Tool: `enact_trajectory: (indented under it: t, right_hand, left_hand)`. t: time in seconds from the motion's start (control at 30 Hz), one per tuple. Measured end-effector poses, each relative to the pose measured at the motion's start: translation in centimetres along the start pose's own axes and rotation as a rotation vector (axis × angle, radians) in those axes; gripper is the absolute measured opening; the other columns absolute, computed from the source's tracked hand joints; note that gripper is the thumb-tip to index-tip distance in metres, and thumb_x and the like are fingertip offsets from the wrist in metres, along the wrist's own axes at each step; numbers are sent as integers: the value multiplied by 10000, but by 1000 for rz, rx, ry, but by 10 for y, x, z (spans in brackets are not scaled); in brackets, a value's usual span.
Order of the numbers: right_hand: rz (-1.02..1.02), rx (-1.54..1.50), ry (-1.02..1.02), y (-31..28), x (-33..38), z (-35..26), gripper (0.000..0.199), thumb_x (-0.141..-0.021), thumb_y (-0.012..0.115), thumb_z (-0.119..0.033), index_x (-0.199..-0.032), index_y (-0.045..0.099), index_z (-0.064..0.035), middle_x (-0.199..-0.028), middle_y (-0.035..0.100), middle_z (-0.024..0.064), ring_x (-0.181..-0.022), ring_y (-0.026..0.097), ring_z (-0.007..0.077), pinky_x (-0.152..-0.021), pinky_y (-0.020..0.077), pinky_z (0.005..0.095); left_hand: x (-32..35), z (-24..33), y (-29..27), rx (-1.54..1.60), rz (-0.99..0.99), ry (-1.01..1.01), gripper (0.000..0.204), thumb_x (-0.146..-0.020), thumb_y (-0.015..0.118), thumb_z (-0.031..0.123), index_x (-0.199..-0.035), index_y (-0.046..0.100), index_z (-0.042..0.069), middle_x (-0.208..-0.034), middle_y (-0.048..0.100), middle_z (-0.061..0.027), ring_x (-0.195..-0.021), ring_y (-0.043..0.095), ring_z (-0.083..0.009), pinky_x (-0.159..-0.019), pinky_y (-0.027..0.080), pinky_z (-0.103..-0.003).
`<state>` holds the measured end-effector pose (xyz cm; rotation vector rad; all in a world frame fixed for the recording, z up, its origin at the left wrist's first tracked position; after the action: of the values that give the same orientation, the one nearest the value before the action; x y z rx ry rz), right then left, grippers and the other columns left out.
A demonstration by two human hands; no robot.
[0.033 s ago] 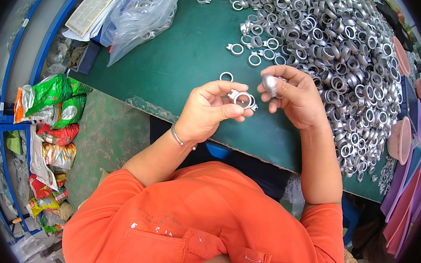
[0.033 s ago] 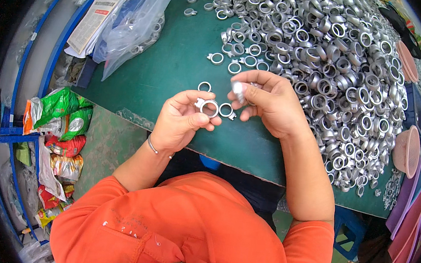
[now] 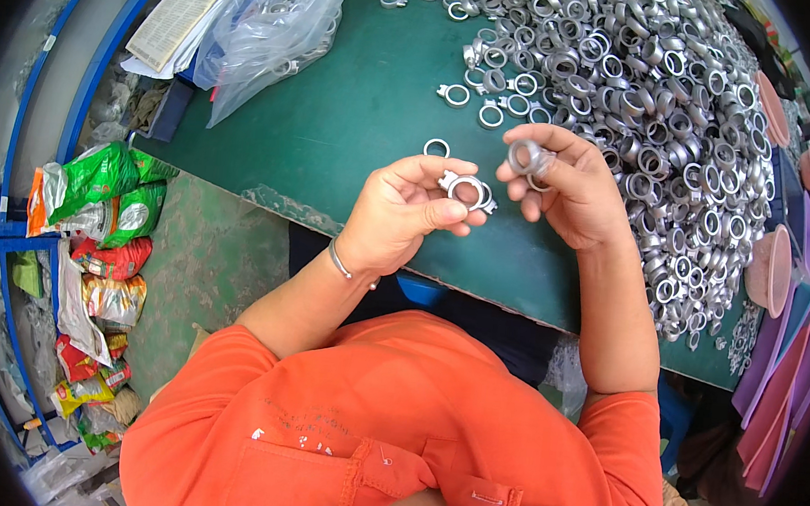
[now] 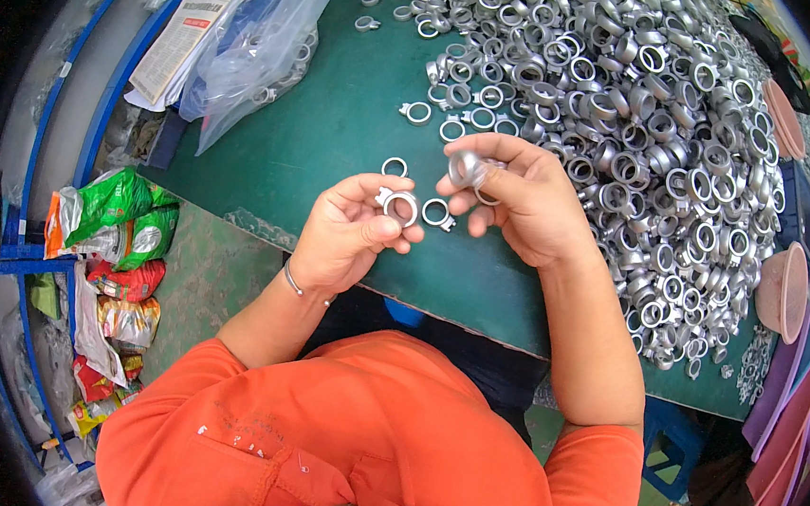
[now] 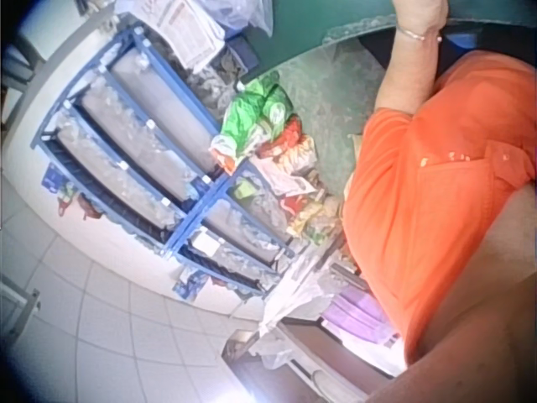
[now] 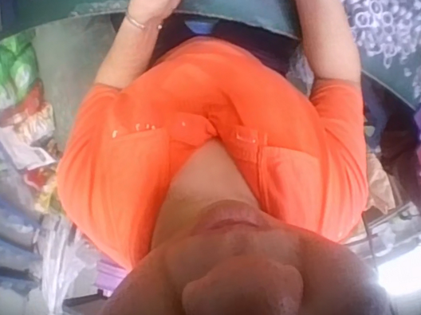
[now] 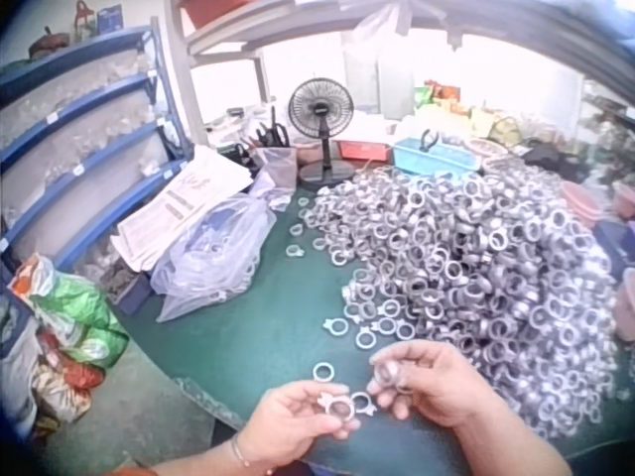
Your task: The person picks up metal rings from a large pile on a green workbench and holds several of them in their hands while looking at them.
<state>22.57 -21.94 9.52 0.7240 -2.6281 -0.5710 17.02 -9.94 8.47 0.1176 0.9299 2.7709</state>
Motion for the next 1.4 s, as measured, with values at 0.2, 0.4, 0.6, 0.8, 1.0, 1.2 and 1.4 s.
enact_trajectory:
  t: [0.2, 0.4, 0.6, 0.8, 1.0, 1.2, 1.4]
  right_hand:
    - [-57, -330, -137, 8, 5, -22, 296, -822, 573, -53, -1099, 542, 42, -868, 641, 148, -606, 555, 117, -415, 421, 192]
    - [115, 869, -261, 17, 10, -22, 247, -709, 747, -192, -853, 645, -20, -702, 611, 64, -631, 568, 191, -568, 462, 303]
    - [87, 1249, -186, 22, 5, -4, 324, -710, 746, -263, -869, 604, -19, -753, 606, 104, -705, 594, 236, -628, 472, 338]
    - [52, -313, 62, -3, -4, 6, 191, -862, 468, -96, -1025, 500, 1, -669, 499, 56, -512, 425, 92, -360, 277, 191]
    - [-174, -661, 18, 4, -2, 0, 248, -863, 430, -77, -1102, 478, -34, -784, 464, 108, -609, 425, 147, -376, 333, 206]
    - [-171, -645, -95, 2, 1, -12, 281, -800, 441, -46, -1071, 509, -19, -918, 528, 148, -689, 514, 178, -389, 361, 217]
    - [281, 364, -161, -21, -2, -28, 119, -801, 630, -90, -879, 655, -4, -652, 574, -2, -677, 549, 94, -519, 416, 216]
  left_hand:
    - [0, 15, -7, 413, -29, -112, 407, -854, 549, -5, -1247, 445, -17, -989, 598, -160, -786, 620, -183, -617, 532, -209]
    - [-10, 52, -40, -18, 120, 27, 297, -744, 564, -45, -1028, 530, 37, -952, 559, -80, -751, 530, -121, -599, 434, -224]
    - [-34, 63, -13, -1557, 106, 278, 246, -739, 746, 195, -826, 596, 21, -708, 546, -5, -606, 495, -84, -556, 429, -238]
    - [-41, 25, -26, -664, 72, -173, 222, -814, 670, 173, -943, 598, 7, -779, 595, -43, -637, 531, -98, -534, 436, -234]
    - [-28, -2, -7, 404, -57, -364, 259, -922, 465, 136, -1087, 520, -55, -940, 585, -168, -714, 534, -138, -576, 472, -231]
    - [-25, -5, -6, 595, -124, -402, 297, -888, 435, 90, -1137, 499, -58, -1002, 578, -195, -821, 573, -215, -658, 536, -288]
    - [-56, 25, -22, 422, -41, -336, 212, -857, 524, 204, -799, 562, 4, -808, 478, -73, -769, 516, -172, -512, 464, -203]
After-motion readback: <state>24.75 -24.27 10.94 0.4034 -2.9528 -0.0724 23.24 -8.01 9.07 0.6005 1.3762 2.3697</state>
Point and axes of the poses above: each hand's wrist, its own x-axis away from the middle knuckle, its own y-axis out of the palm, z = x × y, the point moved 10 cm from there along -x, towards the middle knuckle
